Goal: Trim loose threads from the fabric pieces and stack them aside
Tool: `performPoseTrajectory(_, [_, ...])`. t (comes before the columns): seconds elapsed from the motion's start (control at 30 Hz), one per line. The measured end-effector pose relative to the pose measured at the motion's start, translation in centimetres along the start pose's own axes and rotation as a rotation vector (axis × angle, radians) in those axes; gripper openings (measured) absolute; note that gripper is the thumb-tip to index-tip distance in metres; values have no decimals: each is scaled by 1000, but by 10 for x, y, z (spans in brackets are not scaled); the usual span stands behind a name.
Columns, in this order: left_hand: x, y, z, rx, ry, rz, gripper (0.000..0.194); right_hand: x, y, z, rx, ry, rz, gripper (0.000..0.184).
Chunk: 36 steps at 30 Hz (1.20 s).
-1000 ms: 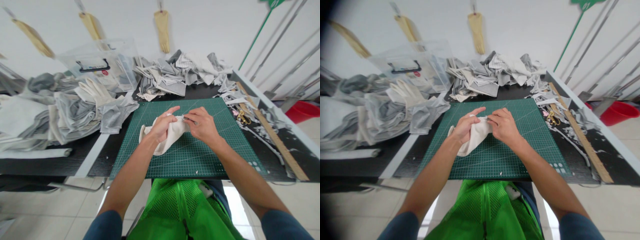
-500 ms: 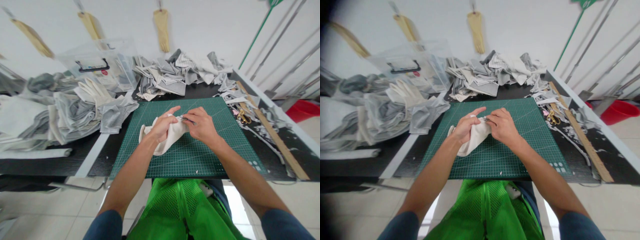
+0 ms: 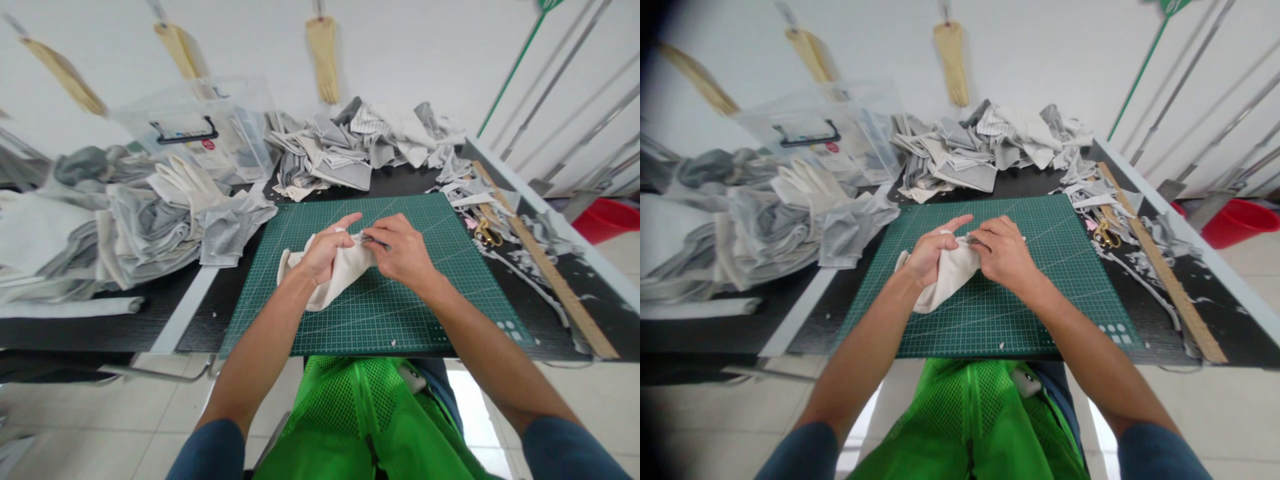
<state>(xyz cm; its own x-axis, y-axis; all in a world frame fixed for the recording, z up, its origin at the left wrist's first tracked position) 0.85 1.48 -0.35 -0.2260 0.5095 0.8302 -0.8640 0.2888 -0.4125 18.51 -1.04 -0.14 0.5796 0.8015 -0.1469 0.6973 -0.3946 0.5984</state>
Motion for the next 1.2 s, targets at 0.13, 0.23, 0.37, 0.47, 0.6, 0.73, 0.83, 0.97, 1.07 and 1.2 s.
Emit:
performPoseTrajectory(0.13, [0, 1, -1, -12, 8, 16, 88, 0, -1, 1, -5, -4, -11, 20])
performPoseTrajectory(0.23, [0, 2, -2, -12, 5, 8, 87, 0, -1, 0, 0, -13, -1, 18])
performPoseTrajectory(0.37, [0, 5, -4, 52, -31, -48, 85, 3, 5, -1, 43, -63, 21, 17])
performPoseTrajectory(0.47, [-1, 6, -5, 42, -29, -58, 79, 12, 11, 1, 143, -226, 3, 21])
performPoseTrajectory(0.6, [-3, 5, -7, -41, -53, -52, 70, 27, 13, 7, 204, -377, -28, 22])
performPoseTrajectory(0.73, [-4, 7, -10, 10, -150, -136, 45, 30, 12, 8, 169, -411, -112, 22])
performPoseTrajectory(0.83, [-4, 7, -12, 91, -236, -190, 31, 23, 15, 3, 153, -439, -150, 18])
performPoseTrajectory(0.97, [-4, 6, -14, 185, -316, -225, 28, 11, 18, -4, 96, -437, -198, 32])
performPoseTrajectory(1.07, [-6, 5, -15, 205, -328, -266, 30, 6, 14, -4, 36, -420, -248, 41])
performPoseTrajectory(1.2, [-8, 5, -16, 192, -315, -293, 35, 6, 8, -4, 15, -388, -253, 22])
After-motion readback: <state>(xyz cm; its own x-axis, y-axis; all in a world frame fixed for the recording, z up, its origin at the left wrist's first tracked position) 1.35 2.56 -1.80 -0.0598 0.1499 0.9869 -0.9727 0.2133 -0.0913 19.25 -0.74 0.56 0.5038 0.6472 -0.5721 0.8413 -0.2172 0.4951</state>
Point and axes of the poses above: each hand's wrist, its own z-axis away from the middle knuckle, its own y-axis out of the back of the hand, x = y × z, the point moved 2 cm from there along -z, towards the middle knuckle, and after that the axes turned 14 degrees about y, right-handed, at the moved point
